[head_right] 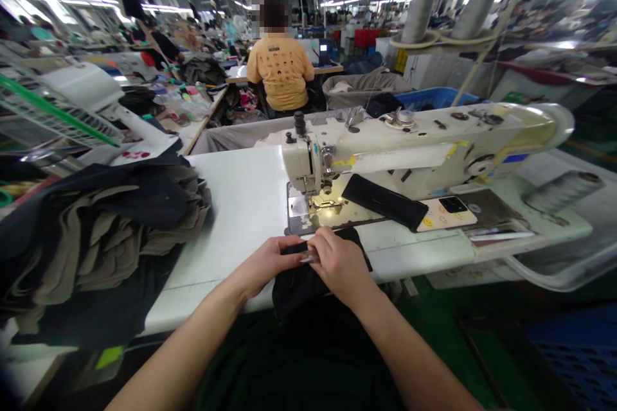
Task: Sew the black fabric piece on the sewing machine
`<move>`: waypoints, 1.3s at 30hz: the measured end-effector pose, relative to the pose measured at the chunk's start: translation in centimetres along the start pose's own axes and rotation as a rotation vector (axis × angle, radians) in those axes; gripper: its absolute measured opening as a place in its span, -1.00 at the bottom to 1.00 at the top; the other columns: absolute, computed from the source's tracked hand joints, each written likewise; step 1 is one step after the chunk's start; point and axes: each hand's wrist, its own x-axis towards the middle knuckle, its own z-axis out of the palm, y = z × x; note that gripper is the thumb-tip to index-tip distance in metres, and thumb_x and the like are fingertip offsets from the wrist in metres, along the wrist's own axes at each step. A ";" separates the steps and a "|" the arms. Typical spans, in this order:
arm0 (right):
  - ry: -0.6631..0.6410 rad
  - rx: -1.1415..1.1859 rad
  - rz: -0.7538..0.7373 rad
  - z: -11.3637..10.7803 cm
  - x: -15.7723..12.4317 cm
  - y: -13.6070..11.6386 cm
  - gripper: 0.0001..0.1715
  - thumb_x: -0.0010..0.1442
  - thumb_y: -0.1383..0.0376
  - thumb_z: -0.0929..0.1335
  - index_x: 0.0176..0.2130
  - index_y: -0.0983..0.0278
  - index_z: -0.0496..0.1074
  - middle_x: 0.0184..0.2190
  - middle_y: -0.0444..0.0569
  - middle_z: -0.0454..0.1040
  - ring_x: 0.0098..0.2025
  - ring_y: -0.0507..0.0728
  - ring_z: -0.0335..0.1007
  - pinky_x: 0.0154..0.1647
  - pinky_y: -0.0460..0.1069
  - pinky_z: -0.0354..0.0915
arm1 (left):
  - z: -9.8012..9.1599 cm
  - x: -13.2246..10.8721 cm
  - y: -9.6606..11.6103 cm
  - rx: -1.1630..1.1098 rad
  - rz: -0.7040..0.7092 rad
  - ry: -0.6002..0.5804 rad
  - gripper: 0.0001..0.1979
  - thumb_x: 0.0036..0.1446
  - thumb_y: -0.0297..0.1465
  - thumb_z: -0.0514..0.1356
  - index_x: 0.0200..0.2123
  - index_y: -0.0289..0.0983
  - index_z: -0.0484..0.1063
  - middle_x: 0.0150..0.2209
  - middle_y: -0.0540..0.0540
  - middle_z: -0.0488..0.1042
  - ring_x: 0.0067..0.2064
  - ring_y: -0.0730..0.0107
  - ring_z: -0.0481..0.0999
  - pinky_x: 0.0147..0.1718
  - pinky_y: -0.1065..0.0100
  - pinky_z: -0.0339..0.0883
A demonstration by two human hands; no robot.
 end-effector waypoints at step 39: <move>0.035 0.091 0.345 -0.2 -2.4 2.8 -0.76 0.39 0.23 0.26 -0.20 0.19 0.50 -0.22 -0.03 0.57 -0.21 0.16 0.55 -0.23 0.01 0.41 | -2.1 1.0 -1.5 1.330 0.429 0.275 -0.38 0.25 -0.23 0.23 0.32 -0.31 0.24 0.36 -0.36 0.20 0.39 -0.13 0.15 0.34 -0.11 0.03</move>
